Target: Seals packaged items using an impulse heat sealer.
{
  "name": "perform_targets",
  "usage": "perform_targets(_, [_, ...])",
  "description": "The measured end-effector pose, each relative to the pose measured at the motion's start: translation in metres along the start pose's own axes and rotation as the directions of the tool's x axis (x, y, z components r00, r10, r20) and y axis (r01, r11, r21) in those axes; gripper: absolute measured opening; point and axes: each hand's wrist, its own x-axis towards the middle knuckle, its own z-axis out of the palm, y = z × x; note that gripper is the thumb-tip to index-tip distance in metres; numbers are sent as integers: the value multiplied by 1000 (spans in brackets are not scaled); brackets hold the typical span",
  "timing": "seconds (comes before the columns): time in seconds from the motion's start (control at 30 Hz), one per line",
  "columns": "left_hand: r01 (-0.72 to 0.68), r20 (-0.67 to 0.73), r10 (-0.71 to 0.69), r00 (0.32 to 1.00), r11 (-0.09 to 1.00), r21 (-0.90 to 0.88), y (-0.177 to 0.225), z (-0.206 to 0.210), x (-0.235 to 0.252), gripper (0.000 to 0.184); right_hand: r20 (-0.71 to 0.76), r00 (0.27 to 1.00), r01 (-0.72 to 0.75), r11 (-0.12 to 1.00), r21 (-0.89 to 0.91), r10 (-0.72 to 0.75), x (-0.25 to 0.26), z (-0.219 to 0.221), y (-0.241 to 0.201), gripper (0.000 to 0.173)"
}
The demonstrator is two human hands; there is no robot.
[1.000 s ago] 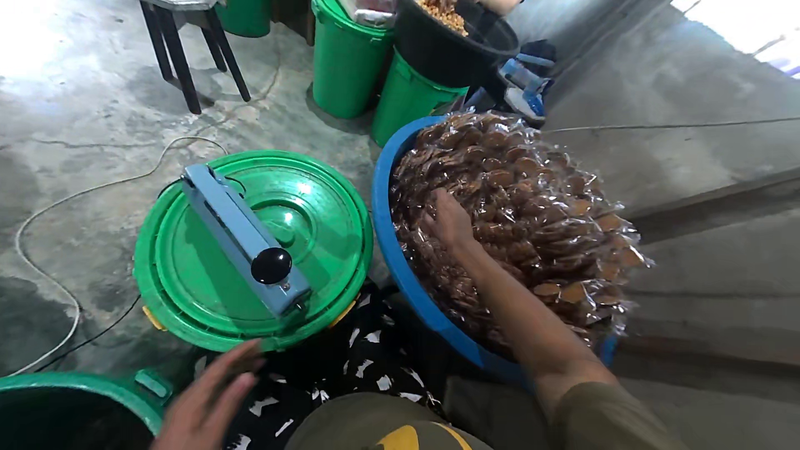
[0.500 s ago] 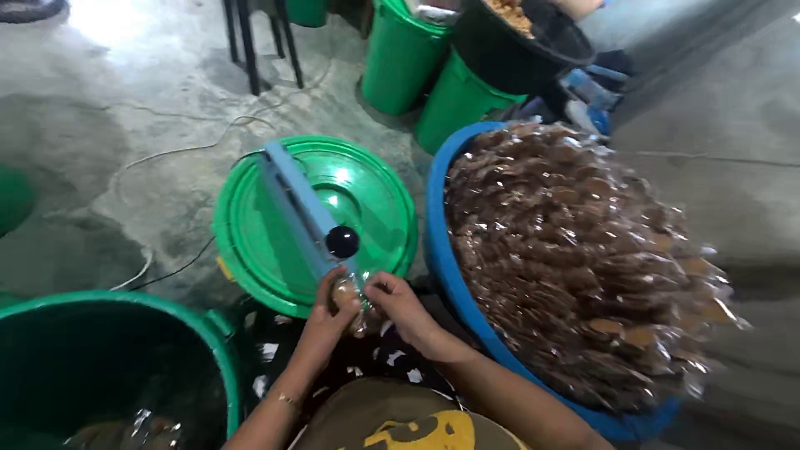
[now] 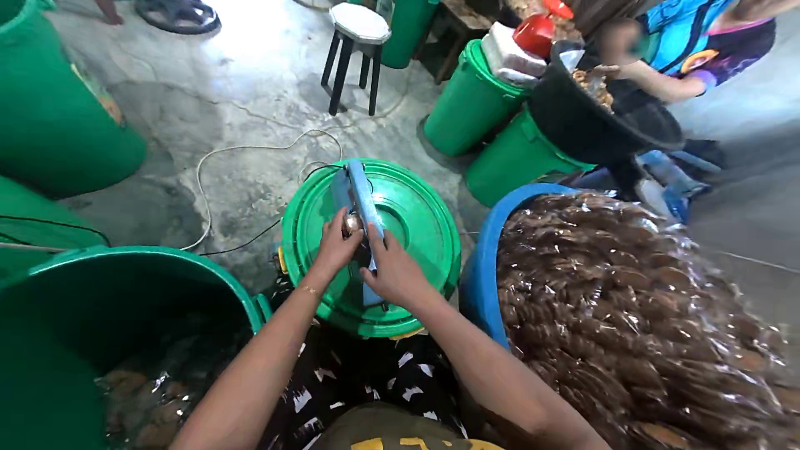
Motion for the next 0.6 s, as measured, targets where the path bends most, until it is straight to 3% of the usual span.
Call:
perform_targets(0.1, [16, 13, -15, 1000, 998, -65, -8, -12, 3, 65, -201, 978, 55, 998, 6, -52, -4, 20, 8, 63])
perform_targets(0.2, [61, -137, -107, 985, 950, -306, -19, -15, 5, 56, -353, 927, 136, 991, 14, -123, -5, 36, 19, 58])
perform_targets(0.3, [14, -310, -170, 935, 895, -447, -25, -12, 2, 42, -389, 911, 168, 985, 47, -137, -4, 41, 21, 56])
perform_targets(0.4, [-9, -251, -126, 960, 880, -475, -17, -7, -2, 48, -425, 895, 195, 976, 99, -136, -3, 43, 25, 55])
perform_targets(0.47, [41, -120, -93, 988, 927, -373, -8, -3, -3, 55, -456, 876, 235, 965, 115, -159, -1, 46, 30, 53])
perform_targets(0.5, [50, -80, -72, 994, 967, -251, -3, 1, -2, 47, -498, 845, 275, 957, 96, -192, 0, 49, 32, 50])
perform_targets(0.57, [-11, -22, 12, 1000, 999, 36, 5, 3, -3, 36, -591, 744, 397, 917, 18, -311, 2, 53, 33, 39])
perform_targets(0.6, [-75, -34, 80, 996, 989, 131, 6, 3, -5, 36, -648, 654, 474, 879, -50, -390, 2, 53, 34, 35])
